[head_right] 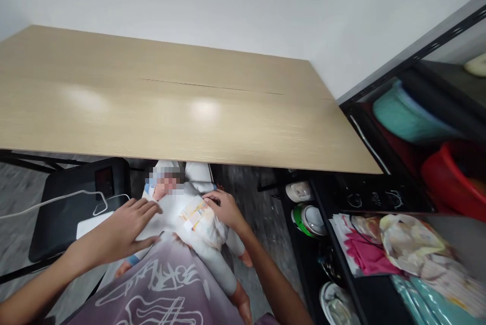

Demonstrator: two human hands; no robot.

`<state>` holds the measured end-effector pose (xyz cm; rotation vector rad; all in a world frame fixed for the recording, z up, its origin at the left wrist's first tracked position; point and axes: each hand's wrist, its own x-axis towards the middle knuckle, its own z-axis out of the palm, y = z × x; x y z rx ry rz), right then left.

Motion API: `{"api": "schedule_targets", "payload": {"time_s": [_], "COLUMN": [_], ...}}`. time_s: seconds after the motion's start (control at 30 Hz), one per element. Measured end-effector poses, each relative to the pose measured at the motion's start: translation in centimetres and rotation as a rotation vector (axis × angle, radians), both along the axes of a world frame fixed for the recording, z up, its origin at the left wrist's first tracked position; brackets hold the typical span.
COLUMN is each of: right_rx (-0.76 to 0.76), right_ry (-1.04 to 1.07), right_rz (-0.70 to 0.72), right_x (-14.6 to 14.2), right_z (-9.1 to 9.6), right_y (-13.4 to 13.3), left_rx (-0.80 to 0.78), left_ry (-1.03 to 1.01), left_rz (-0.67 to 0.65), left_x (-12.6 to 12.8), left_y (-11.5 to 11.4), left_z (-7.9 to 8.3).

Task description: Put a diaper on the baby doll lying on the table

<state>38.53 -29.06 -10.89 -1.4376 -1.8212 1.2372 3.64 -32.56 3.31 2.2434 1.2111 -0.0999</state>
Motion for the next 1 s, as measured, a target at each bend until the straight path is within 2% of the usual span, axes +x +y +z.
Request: {"api": "schedule_targets", "payload": {"time_s": [0.07,0.2,0.3,0.37,0.47,0.53,0.67,0.8,0.9,1.0], "right_rx": [0.025,0.072,0.086,0.127,0.176,0.167,0.142,0.141,0.155,0.146], "right_ry": [0.001,-0.094,-0.11,-0.071,0.026,0.058,0.058,0.068,0.039,0.006], "right_rz": [-0.037,-0.141,-0.121,-0.016,0.23,0.311,0.282,0.264,0.256,0.259], "right_x": [0.6,1.9,1.7,0.7,-1.3,-2.3,-2.6,-2.3,-2.6,-2.7], "right_z": [-0.8,-2.2,-1.8,-0.9,0.5,1.0,0.7,0.4,0.8,2.2], "right_y": [0.7,2.7,3.2,2.8,1.9,1.6,1.9,1.9,1.8,1.6], "left_rx": [0.034,0.002,-0.003,-0.013,-0.017,0.009,0.074,0.042,-0.027,-0.126], "left_ry": [-0.169,-0.365,-0.427,-0.457,-0.46,-0.434,-0.383,-0.43,-0.482,-0.504], "left_rz": [-0.109,-0.331,-0.323,-0.291,-0.26,-0.22,-0.159,-0.149,-0.155,-0.185], "left_x": [2.4,5.9,6.8,7.1,7.5,7.7,7.5,7.6,7.6,6.2], "left_y": [1.9,4.5,4.9,4.7,4.3,4.0,3.7,4.2,4.9,4.9], "left_z": [-1.0,-5.2,-7.5,-8.1,-8.2,-8.3,-8.7,-8.8,-7.8,-5.7]}}
